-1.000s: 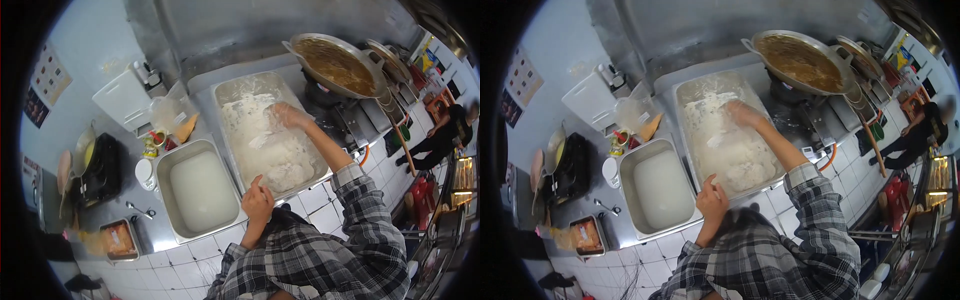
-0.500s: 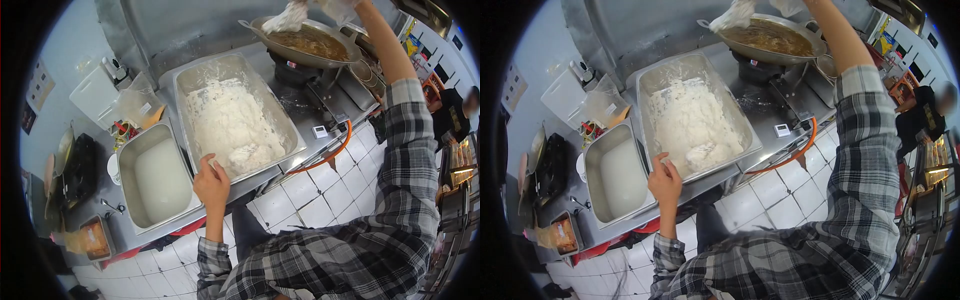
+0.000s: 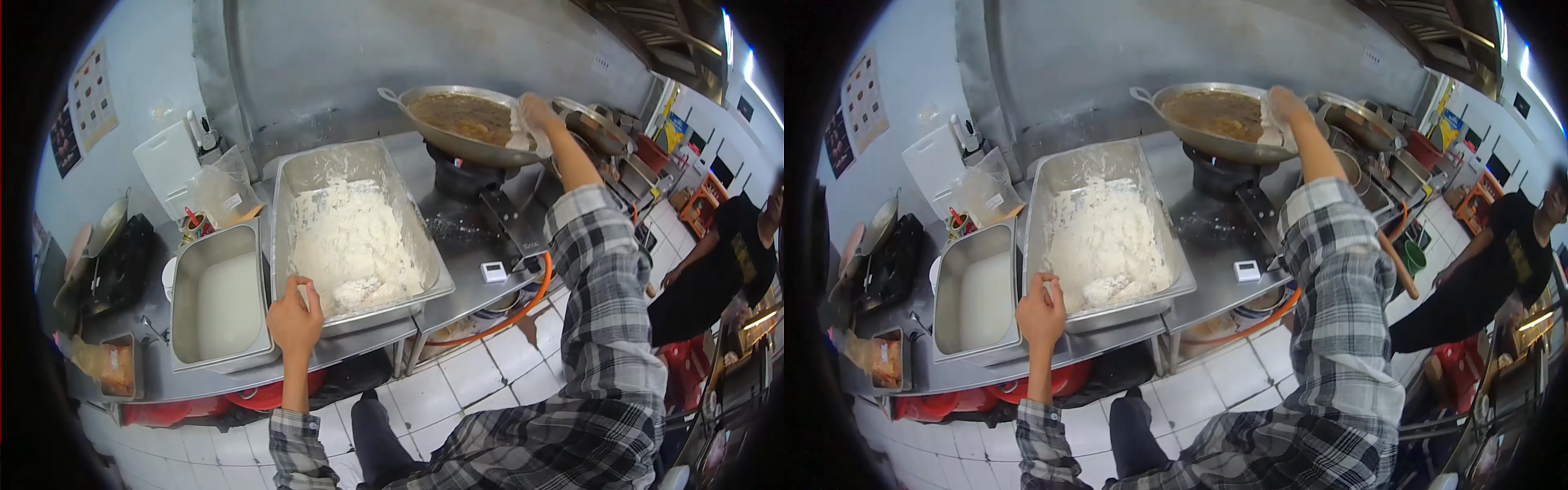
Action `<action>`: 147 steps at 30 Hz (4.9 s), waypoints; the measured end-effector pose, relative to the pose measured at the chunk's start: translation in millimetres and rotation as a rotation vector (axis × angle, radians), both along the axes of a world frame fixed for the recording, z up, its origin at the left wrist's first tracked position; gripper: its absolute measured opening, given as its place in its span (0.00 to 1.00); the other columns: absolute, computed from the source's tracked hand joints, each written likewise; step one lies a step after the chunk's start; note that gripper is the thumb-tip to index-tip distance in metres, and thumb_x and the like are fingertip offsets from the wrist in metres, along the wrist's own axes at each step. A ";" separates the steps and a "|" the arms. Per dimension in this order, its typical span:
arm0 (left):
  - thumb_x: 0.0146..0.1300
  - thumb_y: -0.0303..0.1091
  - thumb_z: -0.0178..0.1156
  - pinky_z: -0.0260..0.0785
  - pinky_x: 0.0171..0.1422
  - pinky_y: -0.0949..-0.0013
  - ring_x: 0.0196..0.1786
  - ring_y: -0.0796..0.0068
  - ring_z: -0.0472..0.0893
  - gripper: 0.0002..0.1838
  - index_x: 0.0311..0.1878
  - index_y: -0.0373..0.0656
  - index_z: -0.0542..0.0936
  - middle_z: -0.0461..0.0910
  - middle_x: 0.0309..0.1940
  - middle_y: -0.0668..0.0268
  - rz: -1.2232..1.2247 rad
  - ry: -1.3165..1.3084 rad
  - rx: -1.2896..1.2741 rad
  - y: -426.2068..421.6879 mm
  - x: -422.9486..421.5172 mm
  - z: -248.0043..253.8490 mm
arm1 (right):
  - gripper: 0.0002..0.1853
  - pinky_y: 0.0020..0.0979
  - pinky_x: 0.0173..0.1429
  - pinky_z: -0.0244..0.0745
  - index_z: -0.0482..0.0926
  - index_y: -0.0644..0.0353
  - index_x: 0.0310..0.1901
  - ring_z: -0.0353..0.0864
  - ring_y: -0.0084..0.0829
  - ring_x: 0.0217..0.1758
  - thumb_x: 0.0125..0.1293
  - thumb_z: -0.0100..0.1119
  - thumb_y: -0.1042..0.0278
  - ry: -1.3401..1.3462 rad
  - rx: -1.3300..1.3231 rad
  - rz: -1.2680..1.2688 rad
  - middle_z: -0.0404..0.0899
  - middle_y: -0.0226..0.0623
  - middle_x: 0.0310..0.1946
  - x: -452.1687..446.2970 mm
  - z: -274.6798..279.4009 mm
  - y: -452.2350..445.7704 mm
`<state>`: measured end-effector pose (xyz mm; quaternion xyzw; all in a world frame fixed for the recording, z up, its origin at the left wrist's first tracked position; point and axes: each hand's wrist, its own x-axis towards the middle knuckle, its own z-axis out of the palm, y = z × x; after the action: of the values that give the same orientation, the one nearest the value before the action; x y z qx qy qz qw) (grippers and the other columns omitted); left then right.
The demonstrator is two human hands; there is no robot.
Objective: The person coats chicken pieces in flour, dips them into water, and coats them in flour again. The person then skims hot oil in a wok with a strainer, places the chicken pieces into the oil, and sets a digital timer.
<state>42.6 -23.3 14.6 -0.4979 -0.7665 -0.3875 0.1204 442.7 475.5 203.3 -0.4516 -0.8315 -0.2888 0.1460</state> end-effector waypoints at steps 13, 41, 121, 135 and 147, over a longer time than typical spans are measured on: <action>0.63 0.41 0.55 0.62 0.21 0.55 0.14 0.56 0.73 0.08 0.30 0.51 0.77 0.69 0.08 0.64 0.055 -0.002 0.037 1.3 -0.8 -4.7 | 0.08 0.36 0.49 0.72 0.78 0.60 0.37 0.76 0.38 0.43 0.58 0.58 0.67 0.104 -0.757 0.891 0.79 0.37 0.36 -199.1 -6.3 -67.2; 0.62 0.37 0.54 0.66 0.25 0.57 0.16 0.56 0.75 0.08 0.29 0.46 0.76 0.74 0.13 0.59 -0.101 0.007 -0.176 8.3 -9.6 13.0 | 0.15 0.38 0.40 0.74 0.79 0.66 0.35 0.81 0.44 0.33 0.41 0.63 0.76 0.165 -1.028 0.960 0.79 0.49 0.27 -321.4 -242.7 -263.9; 0.60 0.34 0.57 0.60 0.20 0.57 0.14 0.59 0.71 0.11 0.22 0.46 0.72 0.67 0.08 0.64 0.018 0.029 0.079 4.5 -10.0 -4.2 | 0.16 0.36 0.55 0.70 0.80 0.56 0.42 0.78 0.34 0.42 0.53 0.60 0.58 -0.111 -1.299 1.141 0.82 0.37 0.36 -314.7 -251.9 -280.7; 0.58 0.33 0.56 0.66 0.27 0.61 0.15 0.60 0.73 0.06 0.27 0.46 0.74 0.71 0.10 0.63 0.021 0.050 0.044 2.1 -10.5 -3.3 | 0.13 0.33 0.51 0.74 0.78 0.64 0.45 0.79 0.31 0.43 0.60 0.56 0.69 0.464 -1.266 0.831 0.81 0.43 0.42 -234.7 -48.8 -179.0; 0.56 0.32 0.57 0.59 0.23 0.58 0.13 0.58 0.67 0.09 0.21 0.47 0.72 0.64 0.07 0.65 0.120 0.023 0.077 6.5 -2.9 -2.9 | 0.07 0.35 0.47 0.74 0.77 0.60 0.37 0.79 0.39 0.43 0.55 0.55 0.71 0.112 -0.390 0.474 0.80 0.45 0.38 -53.4 36.8 -27.7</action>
<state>39.6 -16.8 11.7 -0.4504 -0.7781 -0.4030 0.1712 389.2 447.8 240.1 -0.2799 -0.9440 -0.0563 0.1652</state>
